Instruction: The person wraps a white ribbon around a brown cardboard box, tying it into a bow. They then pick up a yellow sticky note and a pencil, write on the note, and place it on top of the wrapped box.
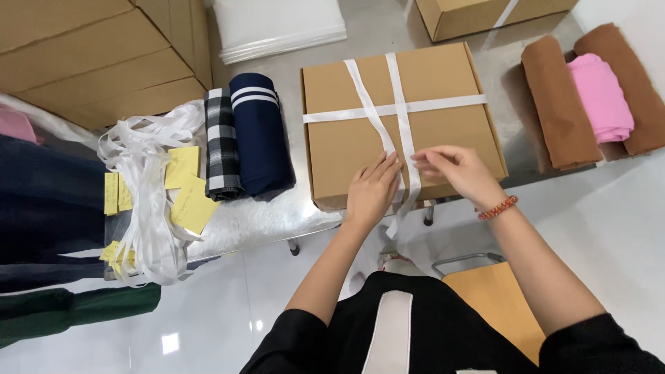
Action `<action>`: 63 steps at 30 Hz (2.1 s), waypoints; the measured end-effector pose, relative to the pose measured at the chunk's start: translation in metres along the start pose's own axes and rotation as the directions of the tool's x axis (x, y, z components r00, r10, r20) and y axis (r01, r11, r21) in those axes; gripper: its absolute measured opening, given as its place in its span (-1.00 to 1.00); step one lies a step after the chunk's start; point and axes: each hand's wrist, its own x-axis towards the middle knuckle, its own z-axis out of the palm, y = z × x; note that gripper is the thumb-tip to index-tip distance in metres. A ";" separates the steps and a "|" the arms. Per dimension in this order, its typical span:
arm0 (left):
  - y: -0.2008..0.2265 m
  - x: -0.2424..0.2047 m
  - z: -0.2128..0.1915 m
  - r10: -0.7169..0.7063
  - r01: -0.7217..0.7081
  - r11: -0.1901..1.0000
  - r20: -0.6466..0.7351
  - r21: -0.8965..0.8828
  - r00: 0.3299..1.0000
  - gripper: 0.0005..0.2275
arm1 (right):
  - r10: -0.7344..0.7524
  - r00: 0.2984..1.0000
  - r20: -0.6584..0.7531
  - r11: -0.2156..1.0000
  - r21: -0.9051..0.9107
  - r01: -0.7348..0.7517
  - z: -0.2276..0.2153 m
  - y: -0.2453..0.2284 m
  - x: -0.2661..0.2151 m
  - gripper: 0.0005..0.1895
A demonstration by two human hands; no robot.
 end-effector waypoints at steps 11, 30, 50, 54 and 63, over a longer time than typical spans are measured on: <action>-0.031 0.078 -0.033 -0.390 0.383 0.920 0.319 0.087 0.864 -0.19 | 0.176 0.981 0.078 0.976 0.115 -0.184 0.034 -0.017 0.166 -0.49; -0.065 0.125 -0.036 -0.402 0.412 0.909 0.384 0.058 0.831 -0.35 | 0.103 0.987 0.123 0.993 -0.063 -0.096 0.059 -0.049 0.294 -0.49; -0.064 0.129 -0.044 -0.388 0.384 0.917 0.456 0.107 0.801 -0.43 | -0.132 0.985 0.112 0.983 -0.111 0.144 -0.022 -0.096 0.341 -0.41; -0.063 0.128 -0.043 -0.394 0.386 0.915 0.459 0.116 0.796 -0.41 | -0.163 0.985 0.056 0.911 -0.375 0.172 -0.046 -0.065 0.310 -0.51; -0.063 0.130 -0.037 -0.429 0.401 0.901 0.465 0.164 0.774 -0.30 | -0.126 0.977 0.174 0.589 -0.779 0.215 -0.054 0.001 0.289 -0.30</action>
